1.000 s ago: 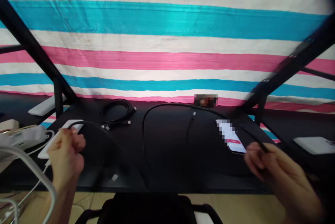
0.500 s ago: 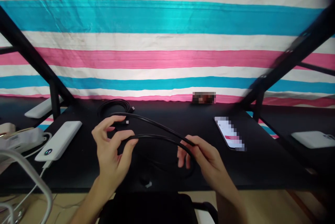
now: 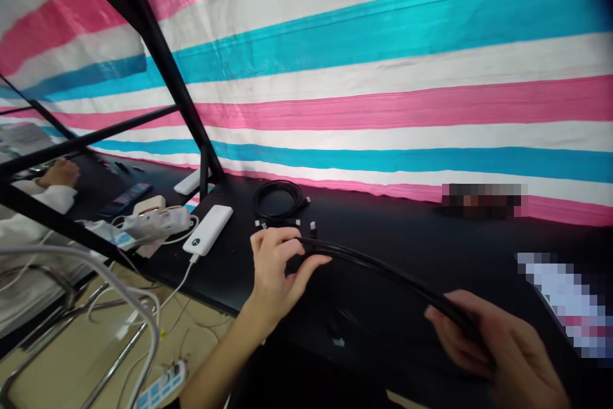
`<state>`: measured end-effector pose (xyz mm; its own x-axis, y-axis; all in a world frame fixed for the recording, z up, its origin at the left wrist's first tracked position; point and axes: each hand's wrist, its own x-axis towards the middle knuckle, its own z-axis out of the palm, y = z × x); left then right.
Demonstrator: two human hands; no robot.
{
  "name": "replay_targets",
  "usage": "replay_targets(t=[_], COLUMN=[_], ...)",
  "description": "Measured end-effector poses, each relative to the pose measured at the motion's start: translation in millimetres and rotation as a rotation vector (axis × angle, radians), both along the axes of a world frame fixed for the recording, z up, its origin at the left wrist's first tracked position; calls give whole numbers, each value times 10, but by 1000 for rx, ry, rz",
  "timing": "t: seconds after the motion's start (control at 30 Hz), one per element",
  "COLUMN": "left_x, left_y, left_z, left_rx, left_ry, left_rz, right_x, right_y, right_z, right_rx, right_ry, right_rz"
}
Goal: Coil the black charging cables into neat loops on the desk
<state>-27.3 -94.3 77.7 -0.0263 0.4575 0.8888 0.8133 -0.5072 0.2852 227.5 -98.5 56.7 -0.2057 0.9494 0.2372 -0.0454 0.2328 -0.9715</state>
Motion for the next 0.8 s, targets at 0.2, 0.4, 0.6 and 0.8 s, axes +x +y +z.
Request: replay_targets(t=[0.2, 0.4, 0.6, 0.8], left_x=[6, -2, -207, -310], left_y=[4, 10, -11, 102], left_z=[-48, -80, -47, -95], left_rx=[-75, -141, -444, -572], left_ry=[56, 169, -458, -1210], left_rz=[48, 73, -229, -412], right_x=[-188, -385, -347, -355], right_y=[-1, -46, 93, 236], right_z=[173, 230, 72, -312], right_rx=[272, 317, 181, -95], right_ry=[-352, -458, -487, -288], right_rz=[-131, -179, -65, -39])
